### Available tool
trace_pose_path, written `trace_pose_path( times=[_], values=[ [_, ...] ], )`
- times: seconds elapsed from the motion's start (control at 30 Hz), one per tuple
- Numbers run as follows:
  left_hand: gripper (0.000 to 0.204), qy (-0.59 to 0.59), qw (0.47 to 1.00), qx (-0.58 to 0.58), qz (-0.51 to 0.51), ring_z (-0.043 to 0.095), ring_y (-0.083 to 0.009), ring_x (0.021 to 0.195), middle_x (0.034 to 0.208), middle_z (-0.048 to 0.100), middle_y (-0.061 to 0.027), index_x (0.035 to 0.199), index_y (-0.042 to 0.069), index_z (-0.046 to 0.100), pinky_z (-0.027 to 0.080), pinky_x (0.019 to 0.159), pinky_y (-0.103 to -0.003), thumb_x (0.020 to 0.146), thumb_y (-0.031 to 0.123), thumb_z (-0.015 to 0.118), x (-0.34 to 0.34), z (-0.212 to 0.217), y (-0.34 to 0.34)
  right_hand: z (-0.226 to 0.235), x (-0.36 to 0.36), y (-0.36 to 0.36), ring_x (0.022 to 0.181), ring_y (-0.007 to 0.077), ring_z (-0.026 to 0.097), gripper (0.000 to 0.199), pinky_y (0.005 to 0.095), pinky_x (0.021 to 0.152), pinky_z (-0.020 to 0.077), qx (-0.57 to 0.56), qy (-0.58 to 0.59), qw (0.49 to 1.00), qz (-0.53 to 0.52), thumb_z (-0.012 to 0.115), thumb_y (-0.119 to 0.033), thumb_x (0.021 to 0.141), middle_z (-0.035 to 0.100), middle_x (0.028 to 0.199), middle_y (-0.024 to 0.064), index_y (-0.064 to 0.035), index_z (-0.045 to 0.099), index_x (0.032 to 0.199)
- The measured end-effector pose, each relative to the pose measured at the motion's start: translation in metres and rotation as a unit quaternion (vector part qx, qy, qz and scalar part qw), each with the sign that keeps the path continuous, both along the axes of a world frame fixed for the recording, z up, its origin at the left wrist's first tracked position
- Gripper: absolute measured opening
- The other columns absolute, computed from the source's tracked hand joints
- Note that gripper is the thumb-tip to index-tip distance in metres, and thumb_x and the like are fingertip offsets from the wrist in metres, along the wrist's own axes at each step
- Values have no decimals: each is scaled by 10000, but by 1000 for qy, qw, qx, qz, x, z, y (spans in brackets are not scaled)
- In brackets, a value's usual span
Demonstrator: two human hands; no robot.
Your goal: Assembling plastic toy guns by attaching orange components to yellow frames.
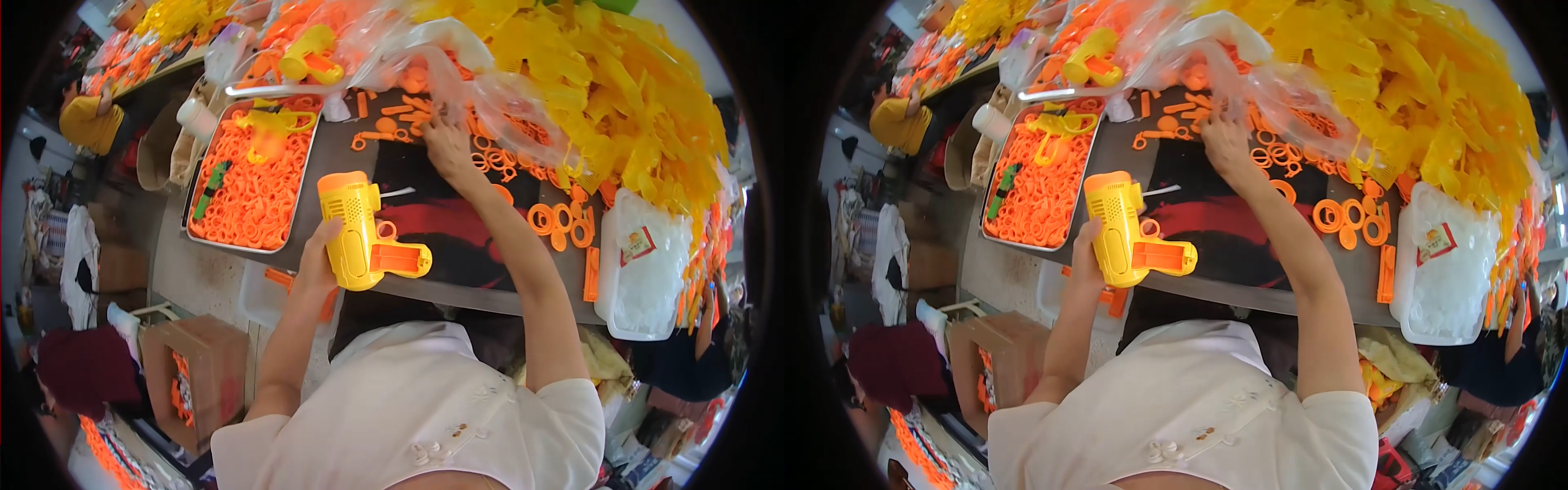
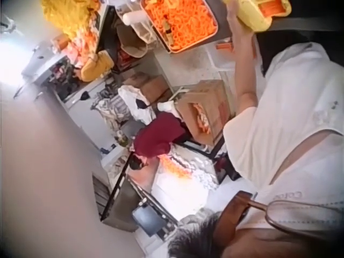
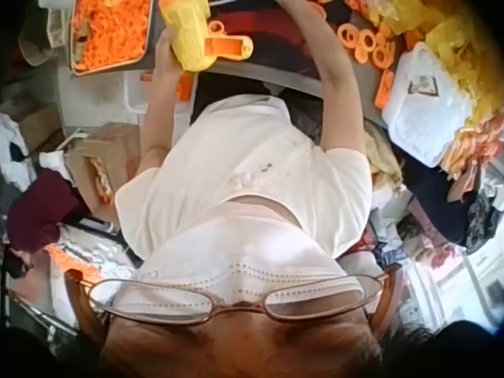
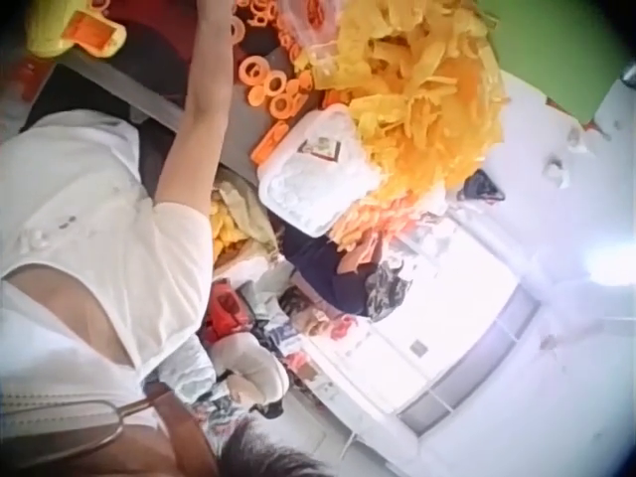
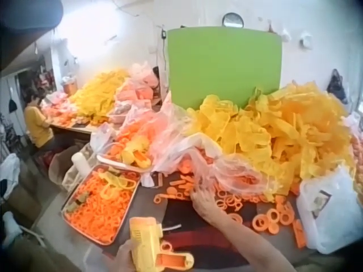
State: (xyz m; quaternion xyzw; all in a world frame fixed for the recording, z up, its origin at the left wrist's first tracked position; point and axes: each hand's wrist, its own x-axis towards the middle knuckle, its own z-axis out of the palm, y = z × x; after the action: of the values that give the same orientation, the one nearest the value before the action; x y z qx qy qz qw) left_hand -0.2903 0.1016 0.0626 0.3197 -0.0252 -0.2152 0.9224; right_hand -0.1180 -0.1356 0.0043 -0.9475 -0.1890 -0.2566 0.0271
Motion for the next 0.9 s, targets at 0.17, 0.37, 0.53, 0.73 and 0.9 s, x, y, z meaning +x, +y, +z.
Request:
trace_pose_path(
  times=[0.17,0.37,0.53,0.73,0.9],
  values=[
    [628,-10,998,-61,-25,592,-296,1026,1141,569,-145,1321,-10,425,473,947,-490,848,365,598,16,-4,-26,47,-42,-14,874,256,665,166,379,785,497,188,58,980,21,621,-121,857,666,1071,124,-27,645,992],
    [596,-23,997,34,60,579,-225,1108,1174,580,-102,1330,39,430,458,959,-380,989,526,390,27,19,-72,126,-184,-10,856,82,607,219,218,789,467,669,299,676,77,633,-59,893,664,943,42,22,610,1095],
    [596,-80,994,63,39,519,-181,1133,1256,462,-60,1444,129,207,434,969,-369,1001,450,443,18,4,-98,108,-217,1,798,64,605,162,197,705,476,647,249,719,52,694,-28,855,653,880,11,-3,611,991],
    [867,-173,964,176,97,502,-178,1113,1231,433,-77,1456,148,112,441,943,-331,816,7,680,5,23,-112,99,-224,0,832,73,601,155,215,723,480,645,235,727,17,696,-45,860,648,928,47,17,613,975],
    [820,-169,965,177,95,505,-177,1103,1239,432,-78,1438,128,177,448,929,-319,809,18,690,5,23,-115,95,-220,-9,1059,172,565,462,297,914,454,483,48,874,24,720,-45,811,571,1196,118,11,536,1232]
  ],
)
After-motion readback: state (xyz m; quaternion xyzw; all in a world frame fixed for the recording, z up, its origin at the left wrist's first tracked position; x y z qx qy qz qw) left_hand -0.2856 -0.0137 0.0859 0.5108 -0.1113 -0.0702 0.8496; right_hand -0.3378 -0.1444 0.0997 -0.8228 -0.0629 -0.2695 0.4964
